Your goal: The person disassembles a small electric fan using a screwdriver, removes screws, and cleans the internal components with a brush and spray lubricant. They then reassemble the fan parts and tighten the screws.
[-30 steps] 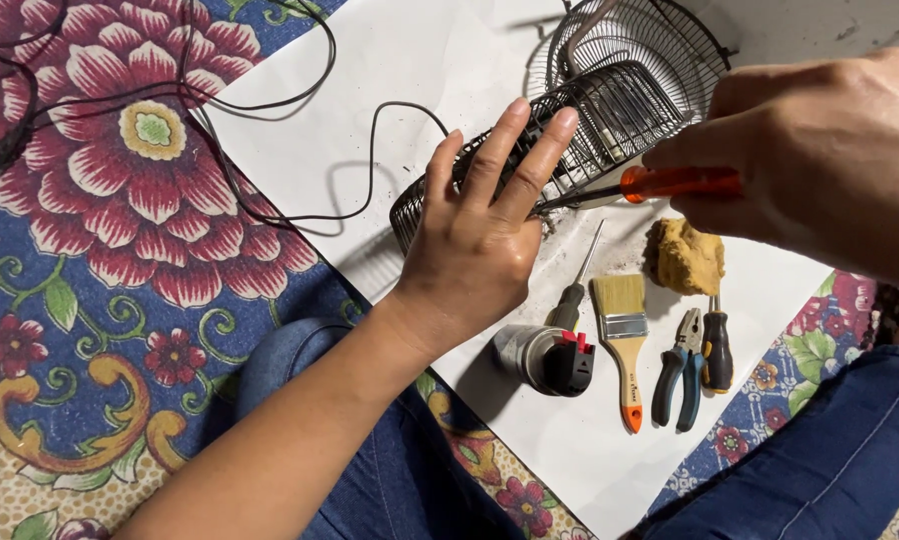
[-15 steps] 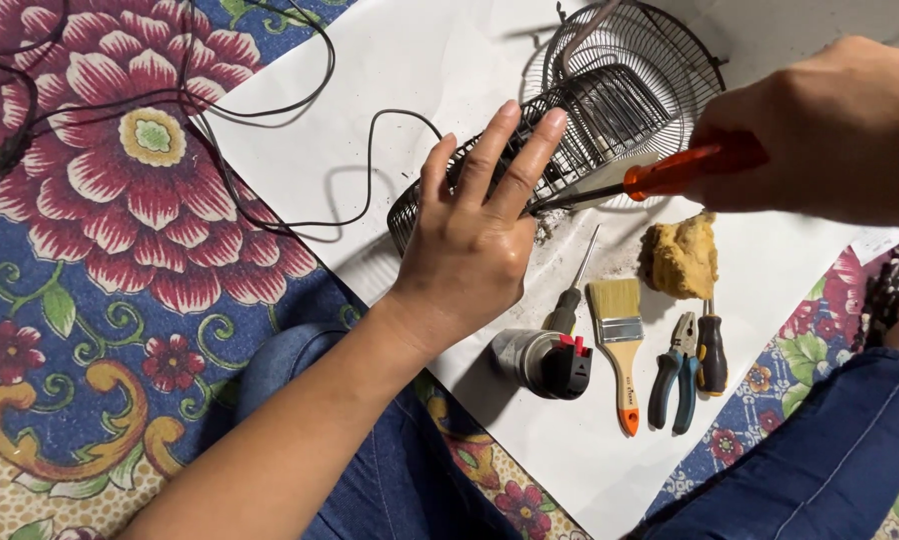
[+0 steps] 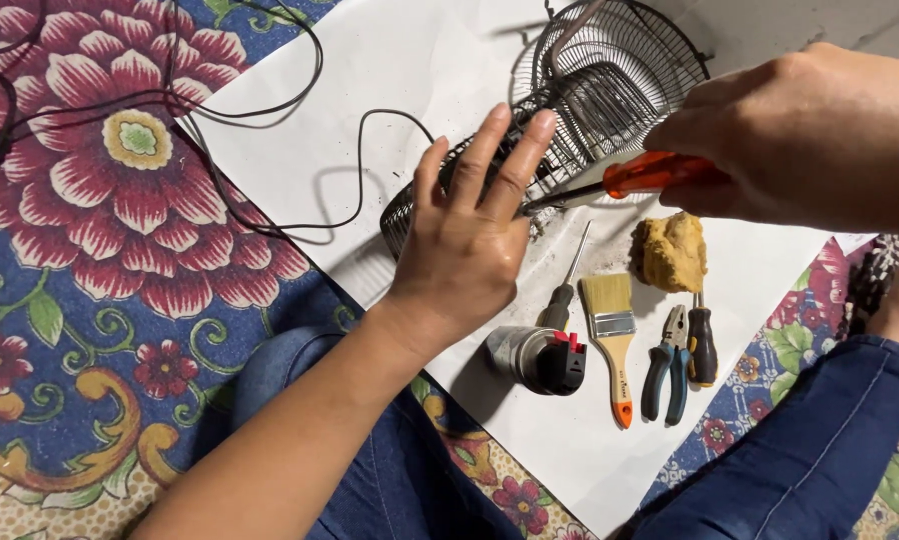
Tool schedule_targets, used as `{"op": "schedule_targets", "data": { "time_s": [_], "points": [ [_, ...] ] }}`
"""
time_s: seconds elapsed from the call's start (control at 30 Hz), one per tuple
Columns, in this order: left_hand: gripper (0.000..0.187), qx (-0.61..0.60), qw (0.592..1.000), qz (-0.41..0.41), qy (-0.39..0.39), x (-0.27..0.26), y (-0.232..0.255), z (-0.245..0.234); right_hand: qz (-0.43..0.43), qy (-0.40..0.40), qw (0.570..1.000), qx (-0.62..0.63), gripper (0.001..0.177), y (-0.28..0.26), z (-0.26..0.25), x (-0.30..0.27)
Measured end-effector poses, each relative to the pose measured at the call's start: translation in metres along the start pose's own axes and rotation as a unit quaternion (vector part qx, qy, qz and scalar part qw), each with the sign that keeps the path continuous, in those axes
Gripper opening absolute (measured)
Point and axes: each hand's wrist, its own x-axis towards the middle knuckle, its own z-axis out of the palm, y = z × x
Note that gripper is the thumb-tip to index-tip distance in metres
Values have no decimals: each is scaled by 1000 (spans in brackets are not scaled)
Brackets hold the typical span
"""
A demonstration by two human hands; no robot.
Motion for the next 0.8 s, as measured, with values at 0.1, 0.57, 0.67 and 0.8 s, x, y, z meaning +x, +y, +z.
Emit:
{"op": "schedule_targets", "data": {
  "time_s": [0.1, 0.57, 0.67, 0.8],
  "points": [
    [31, 2, 1000, -17, -6, 4, -4, 0, -25, 28, 999, -4, 43, 2, -3, -2],
    [27, -2, 1000, -12, -15, 8, -4, -4, 47, -94, 973, -205, 60, -10, -29, 5],
    [31, 3, 1000, -18, -14, 8, -8, -5, 155, -164, 974, -17, 47, -7, -38, 11],
    [30, -1, 1000, -22, -8, 7, -13, -6, 169, -182, 969, -16, 41, 9, -35, 14]
  ]
}}
